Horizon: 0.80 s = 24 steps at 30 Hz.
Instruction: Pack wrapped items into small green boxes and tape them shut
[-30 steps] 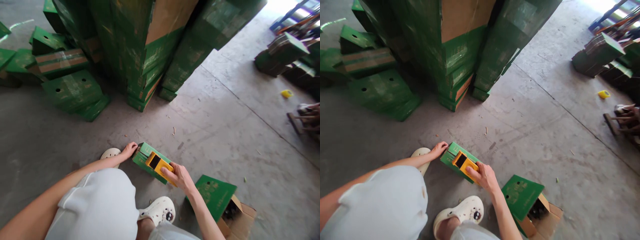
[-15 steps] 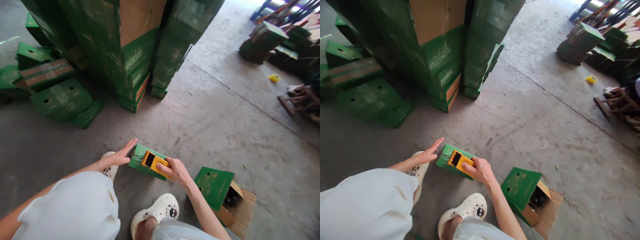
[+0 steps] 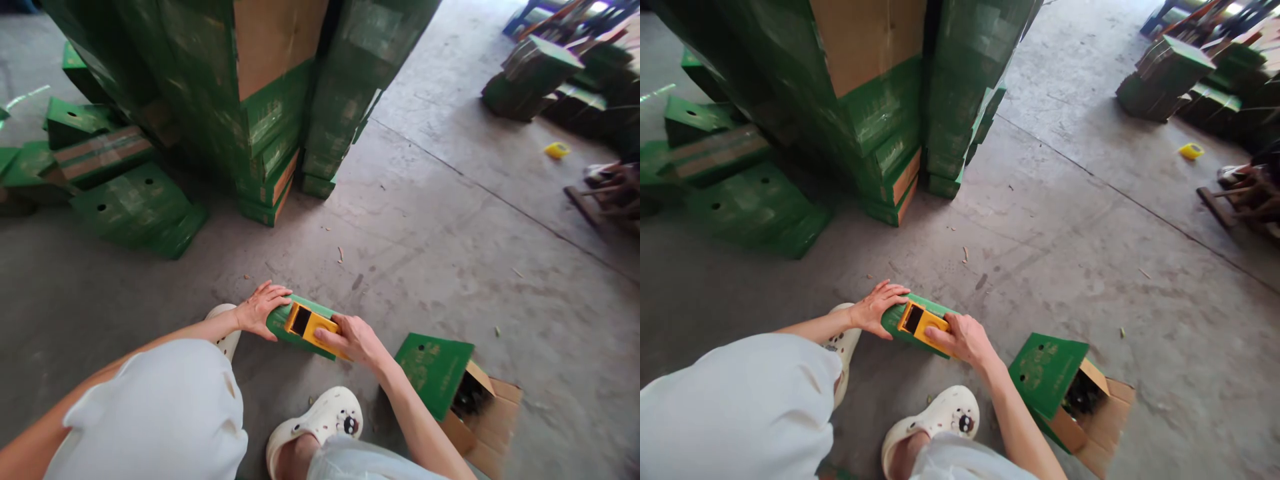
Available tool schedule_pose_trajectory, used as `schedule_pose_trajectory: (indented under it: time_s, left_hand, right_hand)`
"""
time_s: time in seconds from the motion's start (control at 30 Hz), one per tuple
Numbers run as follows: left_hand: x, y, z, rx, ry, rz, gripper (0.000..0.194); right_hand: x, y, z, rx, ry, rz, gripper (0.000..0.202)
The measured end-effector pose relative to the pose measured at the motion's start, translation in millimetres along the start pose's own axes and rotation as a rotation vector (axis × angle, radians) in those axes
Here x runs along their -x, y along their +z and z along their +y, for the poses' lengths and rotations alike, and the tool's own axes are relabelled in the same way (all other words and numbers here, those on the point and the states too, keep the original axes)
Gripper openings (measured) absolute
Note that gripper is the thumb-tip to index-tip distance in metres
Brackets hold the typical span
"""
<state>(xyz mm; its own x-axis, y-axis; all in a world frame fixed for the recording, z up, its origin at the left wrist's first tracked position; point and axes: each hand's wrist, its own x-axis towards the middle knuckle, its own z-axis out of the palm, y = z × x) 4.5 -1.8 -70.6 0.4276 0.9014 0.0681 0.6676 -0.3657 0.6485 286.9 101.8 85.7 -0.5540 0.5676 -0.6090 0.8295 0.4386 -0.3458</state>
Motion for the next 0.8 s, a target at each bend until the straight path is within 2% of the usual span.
schedule_pose_trajectory:
  time_s: [0.13, 0.27, 0.4, 0.57, 0.67, 0.8]
  left_hand:
    - [-1, -3.4, 3, -0.002, -0.037, -0.001, 0.107]
    - [-2, -4.4, 6, 0.01, -0.053, -0.006, 0.106]
    - [-2, -6.2, 8, 0.013, -0.07, -0.037, 0.104]
    - [1, -14.2, 18, -0.08, -0.07, -0.086, 0.103]
    - [-3, -11.8, 35, -0.214, -0.053, -0.128, 0.113]
    - [-21, 8.5, 60, -0.338, -0.01, -0.199, 0.136]
  right_hand:
    - [6, -13, -5, 0.083, 0.005, -0.026, 0.059]
    - [17, -22, 7, 0.111, 0.044, -0.085, 0.062]
    - [17, -16, 21, 0.119, 0.115, -0.098, 0.062]
    - [9, -9, 11, 0.139, 0.191, -0.132, 0.063]
    - [9, -11, 5, 0.152, 0.215, -0.132, 0.066]
    - [9, -8, 7, 0.18, 0.222, -0.133, 0.068]
